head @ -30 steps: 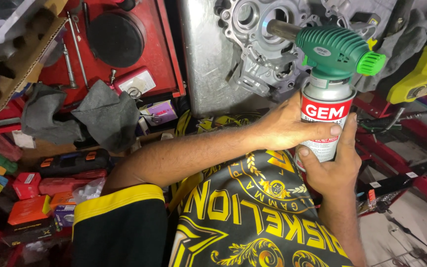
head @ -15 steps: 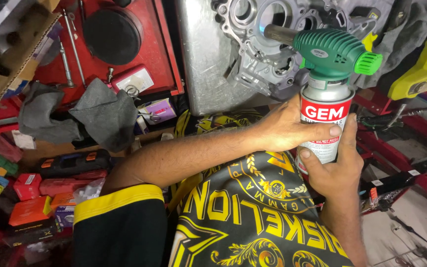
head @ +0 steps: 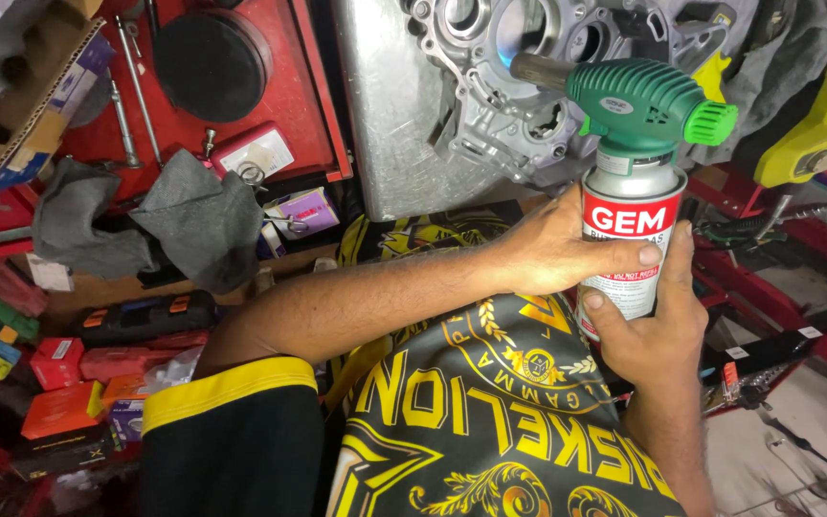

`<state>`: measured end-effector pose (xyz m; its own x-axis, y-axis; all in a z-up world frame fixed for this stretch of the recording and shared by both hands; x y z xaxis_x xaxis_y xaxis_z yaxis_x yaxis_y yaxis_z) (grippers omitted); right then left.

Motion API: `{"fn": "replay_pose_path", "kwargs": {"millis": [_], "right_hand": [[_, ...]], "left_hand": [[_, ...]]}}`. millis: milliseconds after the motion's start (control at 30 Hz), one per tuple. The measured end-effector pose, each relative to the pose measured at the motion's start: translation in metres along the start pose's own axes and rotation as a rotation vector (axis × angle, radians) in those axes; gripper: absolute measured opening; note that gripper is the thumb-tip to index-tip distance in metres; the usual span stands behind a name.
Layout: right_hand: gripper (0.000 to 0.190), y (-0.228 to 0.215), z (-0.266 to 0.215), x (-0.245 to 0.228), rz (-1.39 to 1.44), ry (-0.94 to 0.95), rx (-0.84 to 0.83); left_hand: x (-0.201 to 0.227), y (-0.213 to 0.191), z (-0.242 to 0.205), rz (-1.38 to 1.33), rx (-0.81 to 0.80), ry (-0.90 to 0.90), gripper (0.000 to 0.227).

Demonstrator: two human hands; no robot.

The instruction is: The person uses a handheld blowtorch to apply heat to a silver metal engine casing. They hold the torch with both hands and direct the flame into the central opening of the part, moving it around to heat different areas.

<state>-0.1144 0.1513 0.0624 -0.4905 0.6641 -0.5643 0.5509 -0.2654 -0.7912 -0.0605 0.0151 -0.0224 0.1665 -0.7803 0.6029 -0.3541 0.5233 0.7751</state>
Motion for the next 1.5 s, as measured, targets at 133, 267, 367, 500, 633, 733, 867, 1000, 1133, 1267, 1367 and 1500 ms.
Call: {"fn": "replay_pose_path", "kwargs": {"millis": [133, 267, 367, 500, 633, 733, 867, 1000, 1133, 1267, 1367, 1500], "right_hand": [[0.097, -0.002, -0.004, -0.002, -0.239, 0.26, -0.075], [0.097, -0.003, -0.007, -0.001, -0.244, 0.25, -0.07], [0.098, -0.004, -0.008, -0.001, -0.26, 0.25, -0.061], [0.1, -0.005, -0.011, 0.0, -0.298, 0.284, -0.052], [0.098, -0.004, -0.013, 0.0, -0.262, 0.251, -0.039], [0.1, -0.003, -0.015, 0.005, -0.294, 0.28, -0.042], [0.099, -0.003, -0.015, 0.003, -0.288, 0.253, -0.016], [0.099, -0.004, -0.015, 0.004, -0.301, 0.263, -0.002], [0.099, -0.004, -0.013, 0.001, -0.299, 0.25, -0.002], [0.099, -0.004, -0.013, 0.003, -0.303, 0.246, 0.011], [0.098, -0.004, -0.012, 0.003, -0.294, 0.227, 0.019], [0.097, -0.003, -0.008, 0.0, -0.299, 0.224, 0.012]], "left_hand": [[0.004, -0.001, -0.001, 0.15, -0.089, 0.084, 0.037], [-0.005, 0.001, -0.001, 0.123, -0.091, 0.122, 0.042], [-0.007, 0.003, -0.001, 0.097, -0.101, 0.128, 0.039], [-0.008, 0.005, -0.001, 0.086, -0.109, 0.146, 0.033], [-0.015, 0.006, -0.001, 0.042, -0.105, 0.117, 0.032], [-0.021, 0.006, 0.0, 0.054, -0.118, 0.1, 0.036], [-0.022, 0.007, 0.002, 0.031, -0.124, 0.104, 0.036], [-0.02, 0.008, 0.004, 0.023, -0.147, 0.115, 0.034], [-0.018, 0.009, 0.005, 0.028, -0.129, 0.06, 0.035], [-0.019, 0.01, 0.007, 0.004, -0.128, 0.061, 0.034], [-0.02, 0.01, 0.009, 0.005, -0.127, 0.06, 0.034], [-0.023, 0.009, 0.011, -0.01, -0.133, 0.102, 0.031]]}}
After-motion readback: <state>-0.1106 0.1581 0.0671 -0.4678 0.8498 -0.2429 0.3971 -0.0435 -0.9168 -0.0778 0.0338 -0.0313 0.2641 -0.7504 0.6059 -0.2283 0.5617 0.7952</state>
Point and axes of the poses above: each hand's wrist, its own z-axis towards the middle knuckle, its own y-axis out of the palm, x = y × z, the point moved 6 cm from there along z, towards the middle knuckle, and after that the axes turned 15 degrees about y, right-handed, at the moved point
